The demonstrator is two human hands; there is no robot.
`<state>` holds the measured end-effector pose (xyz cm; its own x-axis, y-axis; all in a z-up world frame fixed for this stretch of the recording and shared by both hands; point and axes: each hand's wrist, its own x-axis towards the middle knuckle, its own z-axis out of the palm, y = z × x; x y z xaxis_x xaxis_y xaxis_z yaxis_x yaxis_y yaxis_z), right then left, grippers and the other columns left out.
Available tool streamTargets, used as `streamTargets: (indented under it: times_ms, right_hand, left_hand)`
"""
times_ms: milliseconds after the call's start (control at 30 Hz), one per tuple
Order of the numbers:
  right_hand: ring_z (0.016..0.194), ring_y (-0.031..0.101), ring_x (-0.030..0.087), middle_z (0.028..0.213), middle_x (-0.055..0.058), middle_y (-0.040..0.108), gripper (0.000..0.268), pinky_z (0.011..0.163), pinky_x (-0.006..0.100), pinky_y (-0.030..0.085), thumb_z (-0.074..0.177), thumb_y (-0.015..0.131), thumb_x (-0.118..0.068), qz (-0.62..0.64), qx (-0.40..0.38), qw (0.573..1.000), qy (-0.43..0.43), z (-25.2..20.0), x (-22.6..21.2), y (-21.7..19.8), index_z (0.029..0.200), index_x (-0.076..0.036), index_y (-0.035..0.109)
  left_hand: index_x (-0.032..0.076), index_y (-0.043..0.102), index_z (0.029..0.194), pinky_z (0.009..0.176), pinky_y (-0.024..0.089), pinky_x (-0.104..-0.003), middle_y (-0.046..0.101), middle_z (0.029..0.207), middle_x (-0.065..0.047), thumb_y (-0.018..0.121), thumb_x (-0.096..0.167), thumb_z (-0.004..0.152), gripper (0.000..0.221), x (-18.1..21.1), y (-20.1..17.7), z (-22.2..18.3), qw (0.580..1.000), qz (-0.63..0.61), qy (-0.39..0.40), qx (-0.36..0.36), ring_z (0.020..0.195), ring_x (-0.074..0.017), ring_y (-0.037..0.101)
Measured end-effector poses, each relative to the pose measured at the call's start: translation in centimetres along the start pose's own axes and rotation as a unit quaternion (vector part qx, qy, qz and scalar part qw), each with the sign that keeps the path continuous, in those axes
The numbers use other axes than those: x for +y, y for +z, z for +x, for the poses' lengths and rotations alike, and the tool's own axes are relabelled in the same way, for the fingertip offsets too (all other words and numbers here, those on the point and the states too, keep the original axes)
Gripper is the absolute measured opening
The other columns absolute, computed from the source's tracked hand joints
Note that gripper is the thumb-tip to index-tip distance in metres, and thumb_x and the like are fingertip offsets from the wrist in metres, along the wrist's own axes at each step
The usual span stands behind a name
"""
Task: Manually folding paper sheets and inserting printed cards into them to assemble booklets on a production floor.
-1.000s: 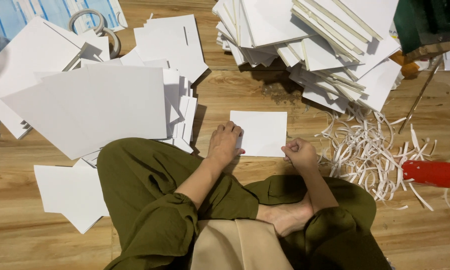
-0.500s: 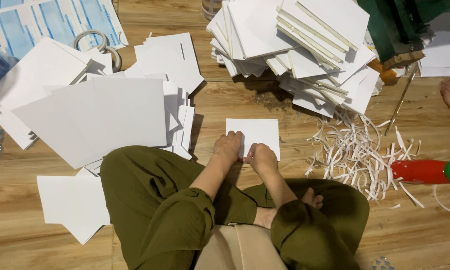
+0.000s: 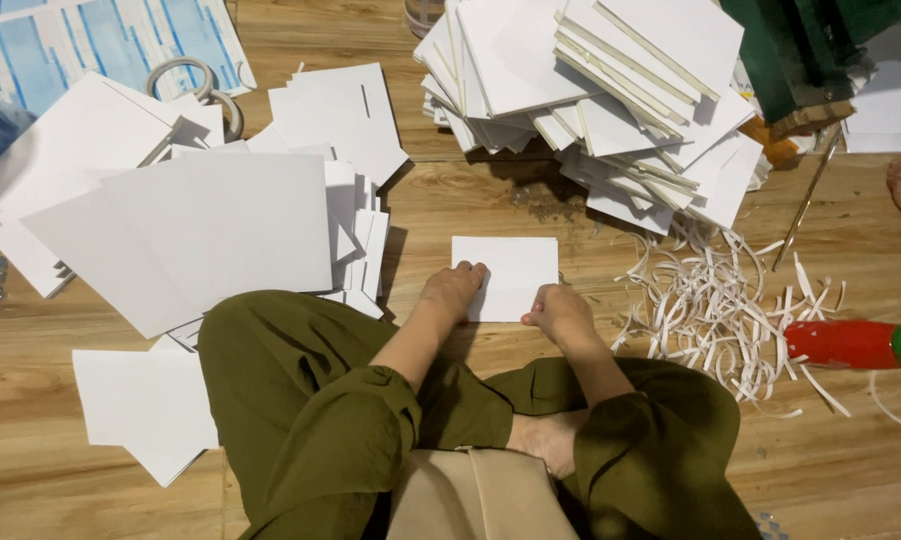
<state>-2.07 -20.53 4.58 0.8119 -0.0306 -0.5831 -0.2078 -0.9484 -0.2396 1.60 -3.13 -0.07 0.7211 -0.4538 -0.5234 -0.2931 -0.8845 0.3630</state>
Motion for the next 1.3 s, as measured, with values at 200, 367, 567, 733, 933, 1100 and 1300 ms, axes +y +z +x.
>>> streamTargets:
  times_ms: [200,367,567,733,933,1100,1300]
  right_hand:
    - [0.089,0.063,0.037,0.078,0.017,0.066,0.015,0.075,0.043,0.050,0.071,0.072,-0.020,-0.011,-0.016,1.000,-0.009,0.8,2.5,-0.4,0.076,-0.008,0.066]
    - [0.088,0.063,0.038,0.077,0.017,0.066,0.014,0.074,0.044,0.049,0.071,0.071,-0.019,-0.007,-0.022,0.999,-0.032,0.5,3.2,-1.0,0.078,-0.007,0.065]
    - [0.087,0.063,0.039,0.076,0.018,0.065,0.016,0.074,0.045,0.049,0.071,0.070,-0.019,-0.005,0.003,1.000,-0.026,1.4,7.0,0.0,0.080,-0.007,0.064]
    - [0.080,0.066,0.031,0.069,0.009,0.065,0.009,0.068,0.040,0.050,0.075,0.066,-0.023,-0.039,0.070,0.995,0.052,2.9,9.6,1.4,0.075,-0.015,0.062]
    - [0.122,0.036,0.040,0.132,0.021,0.038,0.050,0.097,0.057,0.029,0.086,0.052,-0.015,0.023,0.186,0.972,-0.139,-1.6,-3.0,-0.1,0.132,-0.006,0.038]
    - [0.133,0.015,0.034,0.147,0.013,0.016,0.052,0.106,0.054,0.010,0.095,0.031,-0.033,-0.017,0.148,0.975,-0.165,-0.4,-4.1,3.3,0.141,-0.011,0.021]
    - [0.135,0.006,0.030,0.149,0.011,0.005,0.066,0.108,0.049,0.006,0.091,0.025,-0.053,-0.039,0.154,0.981,-0.111,1.7,-1.6,3.7,0.143,-0.016,0.011]
  left_hand:
    - [0.002,0.043,0.117,0.086,0.049,-0.047,0.047,0.122,-0.024,0.074,-0.007,0.060,0.066,0.7,-2.9,-2.1,0.998,0.034,0.030,-0.043,0.104,-0.0412,0.055]
    - [0.004,0.042,0.117,0.084,0.050,-0.046,0.048,0.122,-0.022,0.072,-0.008,0.063,0.063,0.6,-2.1,-1.3,0.996,0.072,0.032,-0.045,0.103,-0.0385,0.057]
    - [0.007,0.042,0.118,0.082,0.050,-0.047,0.052,0.118,-0.020,0.070,-0.007,0.065,0.062,0.5,-1.7,-1.1,0.993,0.113,0.029,-0.030,0.100,-0.0358,0.059]
    - [0.008,0.043,0.118,0.080,0.050,-0.048,0.055,0.114,-0.018,0.070,-0.004,0.066,0.060,0.9,0.3,0.2,0.992,0.126,0.012,-0.011,0.096,-0.0352,0.060]
    - [0.007,0.043,0.119,0.081,0.040,-0.044,0.050,0.113,-0.014,0.055,0.011,0.082,0.039,4.5,-2.1,-3.3,0.978,0.160,-0.035,0.127,0.105,-0.0306,0.048]
    - [0.015,0.007,0.145,0.109,0.004,-0.048,0.002,0.151,-0.002,0.026,0.039,0.094,0.059,3.1,-0.5,-5.2,0.990,0.111,-0.059,0.069,0.137,-0.0256,0.001]
    - [0.015,0.004,0.143,0.108,-0.004,-0.052,-0.005,0.150,-0.007,0.026,0.061,0.084,0.077,1.9,-0.8,-4.3,0.991,0.073,-0.080,0.076,0.137,-0.0259,-0.007]
